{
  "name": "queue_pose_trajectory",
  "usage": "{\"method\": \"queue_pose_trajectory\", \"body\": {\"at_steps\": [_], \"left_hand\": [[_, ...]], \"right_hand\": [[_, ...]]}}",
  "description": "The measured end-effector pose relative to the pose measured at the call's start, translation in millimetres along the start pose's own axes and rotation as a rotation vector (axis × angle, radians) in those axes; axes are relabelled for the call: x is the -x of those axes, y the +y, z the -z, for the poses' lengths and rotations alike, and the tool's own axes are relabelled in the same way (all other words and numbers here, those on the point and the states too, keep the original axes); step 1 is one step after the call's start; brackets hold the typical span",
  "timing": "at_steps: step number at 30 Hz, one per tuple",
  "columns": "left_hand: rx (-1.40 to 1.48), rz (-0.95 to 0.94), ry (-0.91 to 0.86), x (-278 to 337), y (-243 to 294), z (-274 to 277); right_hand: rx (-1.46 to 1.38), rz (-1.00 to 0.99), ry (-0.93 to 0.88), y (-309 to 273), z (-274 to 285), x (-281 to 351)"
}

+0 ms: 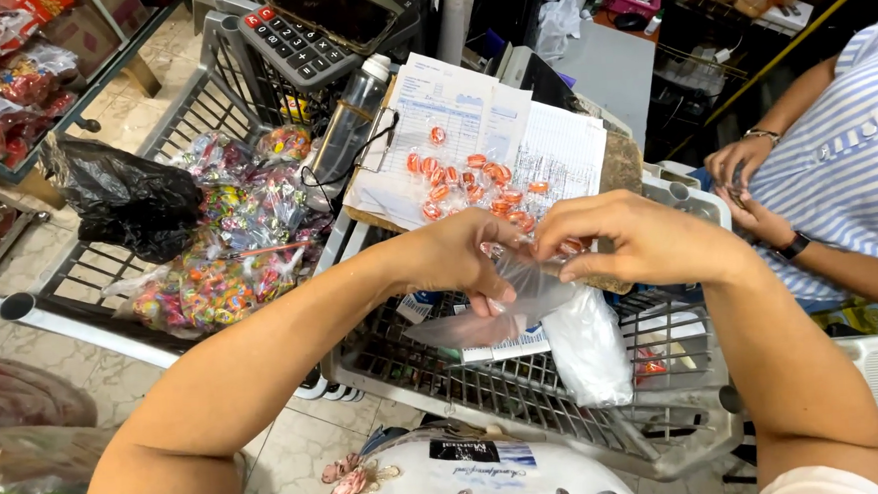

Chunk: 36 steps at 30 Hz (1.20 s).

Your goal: Bagging small orange candies into clear plastic bags from a clipboard

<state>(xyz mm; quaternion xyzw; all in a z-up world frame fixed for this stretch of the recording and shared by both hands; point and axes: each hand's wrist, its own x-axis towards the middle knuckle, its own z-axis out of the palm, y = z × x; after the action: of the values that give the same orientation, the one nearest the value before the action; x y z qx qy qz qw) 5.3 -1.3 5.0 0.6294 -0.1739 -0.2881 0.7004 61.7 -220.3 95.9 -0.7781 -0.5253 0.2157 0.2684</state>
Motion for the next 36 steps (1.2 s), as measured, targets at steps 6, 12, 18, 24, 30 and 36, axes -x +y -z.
{"method": "queue_pose_trajectory", "body": {"at_steps": [6,12,18,24,30,36], "left_hand": [[-0.020,-0.042,-0.004,3,6,3],[-0.076,-0.107,0.043,20,24,8],[-0.152,-0.176,0.162,30,42,8],[-0.558,-0.076,0.089,29,41,3],[-0.679,-0.299,-0.093,52,41,-36],[-0.554,-0.365,0.020,99,8,-81]], "right_hand": [[0.179,0.048,-0.022,9,-21,15],[0.167,0.118,0.163,4,-38,28],[0.418,0.201,0.123,-7,-43,41],[0.199,0.321,0.334,-14,-81,54],[0.197,0.196,0.466,-52,-100,67],[0.330,-0.199,-0.089,-49,-129,68]]}}
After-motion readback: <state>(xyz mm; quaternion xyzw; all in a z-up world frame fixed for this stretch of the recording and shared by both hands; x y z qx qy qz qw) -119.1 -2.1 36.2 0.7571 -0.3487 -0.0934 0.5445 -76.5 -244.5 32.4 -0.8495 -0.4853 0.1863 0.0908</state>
